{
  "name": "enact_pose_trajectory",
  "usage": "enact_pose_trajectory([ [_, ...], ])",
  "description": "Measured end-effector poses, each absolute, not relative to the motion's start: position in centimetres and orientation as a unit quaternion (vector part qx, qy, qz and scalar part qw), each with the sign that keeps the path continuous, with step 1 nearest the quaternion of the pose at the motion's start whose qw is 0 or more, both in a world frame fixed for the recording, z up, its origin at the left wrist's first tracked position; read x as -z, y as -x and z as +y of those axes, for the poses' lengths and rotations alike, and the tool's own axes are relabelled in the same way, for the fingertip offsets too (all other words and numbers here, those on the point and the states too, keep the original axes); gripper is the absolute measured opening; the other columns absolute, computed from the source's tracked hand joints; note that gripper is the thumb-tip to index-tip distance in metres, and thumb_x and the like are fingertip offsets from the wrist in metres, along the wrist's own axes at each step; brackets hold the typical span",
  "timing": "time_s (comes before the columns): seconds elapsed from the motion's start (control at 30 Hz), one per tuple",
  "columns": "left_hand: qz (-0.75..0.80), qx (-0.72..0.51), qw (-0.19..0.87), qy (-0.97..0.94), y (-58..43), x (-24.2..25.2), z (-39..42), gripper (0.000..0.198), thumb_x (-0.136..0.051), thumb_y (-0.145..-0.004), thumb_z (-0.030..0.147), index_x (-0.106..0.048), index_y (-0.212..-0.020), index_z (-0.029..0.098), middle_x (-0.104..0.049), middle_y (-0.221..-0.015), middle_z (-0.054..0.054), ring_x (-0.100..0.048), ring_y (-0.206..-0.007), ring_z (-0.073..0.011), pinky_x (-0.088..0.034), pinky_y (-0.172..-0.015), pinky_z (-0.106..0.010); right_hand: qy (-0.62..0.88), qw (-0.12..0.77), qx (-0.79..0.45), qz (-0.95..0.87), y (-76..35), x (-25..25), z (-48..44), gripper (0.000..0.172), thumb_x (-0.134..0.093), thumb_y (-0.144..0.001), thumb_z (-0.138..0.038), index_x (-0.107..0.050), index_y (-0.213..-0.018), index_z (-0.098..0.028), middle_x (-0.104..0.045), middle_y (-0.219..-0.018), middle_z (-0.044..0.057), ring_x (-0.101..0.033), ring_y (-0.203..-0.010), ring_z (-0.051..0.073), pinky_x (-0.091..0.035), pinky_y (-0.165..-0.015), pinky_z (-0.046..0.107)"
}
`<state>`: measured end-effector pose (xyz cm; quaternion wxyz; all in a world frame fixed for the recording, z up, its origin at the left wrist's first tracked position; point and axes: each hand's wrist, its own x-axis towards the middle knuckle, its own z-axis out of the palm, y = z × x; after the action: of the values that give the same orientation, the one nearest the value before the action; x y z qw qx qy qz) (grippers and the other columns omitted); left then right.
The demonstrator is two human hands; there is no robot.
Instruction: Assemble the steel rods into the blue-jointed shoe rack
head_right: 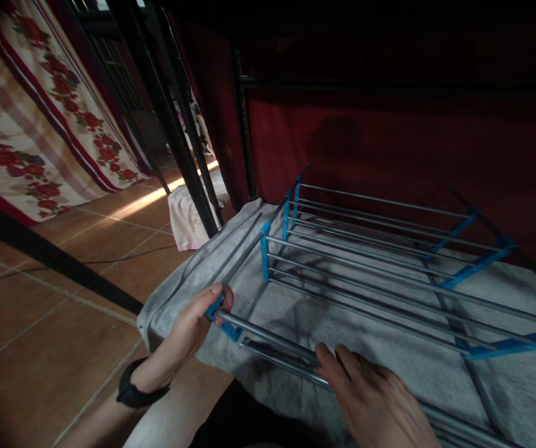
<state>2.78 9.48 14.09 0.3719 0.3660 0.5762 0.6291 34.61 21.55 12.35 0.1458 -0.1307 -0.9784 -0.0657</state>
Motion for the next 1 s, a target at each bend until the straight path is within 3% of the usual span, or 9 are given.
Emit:
enact_pose_trajectory([
  [0.17,0.583,-0.613,0.381,-0.374,-2.4,-14.2,9.3,0.041,-0.048,-0.094,0.049,-0.064,-0.076,0.016,-0.053,-0.070,-0.001,-0.046,-0.064,-0.0139,-0.037,-0.060,-0.027,0.135,0.130,0.049,-0.981,-34.9,-12.2,21.4,0.049,-0.041,-0.093,-0.009,-0.052,-0.139,-0.023,-0.071,-0.115,0.005,-0.070,-0.086,0.013,-0.053,-0.067,0.023],
  [0.57,0.579,-0.639,0.356,-0.362,-3.5,-14.1,9.7,0.039,-0.049,-0.094,0.047,-0.065,-0.077,0.015,-0.056,-0.074,-0.001,-0.045,-0.060,-0.0115,-0.037,-0.057,-0.026,0.142,0.171,0.079,-0.972,-33.7,-13.0,21.3,0.033,-0.037,-0.102,-0.020,-0.057,-0.128,-0.020,-0.071,-0.100,0.003,-0.068,-0.076,0.012,-0.047,-0.061,0.028],
  [1.0,0.566,-0.658,0.356,-0.347,-3.7,-13.9,10.0,0.043,-0.049,-0.093,0.050,-0.065,-0.076,0.014,-0.051,-0.068,-0.001,-0.043,-0.057,-0.0106,-0.034,-0.052,-0.025,0.136,0.183,0.099,-0.969,-33.4,-13.4,21.2,0.035,-0.031,-0.105,-0.022,-0.057,-0.130,-0.020,-0.070,-0.099,0.003,-0.067,-0.077,0.010,-0.045,-0.062,0.027],
])
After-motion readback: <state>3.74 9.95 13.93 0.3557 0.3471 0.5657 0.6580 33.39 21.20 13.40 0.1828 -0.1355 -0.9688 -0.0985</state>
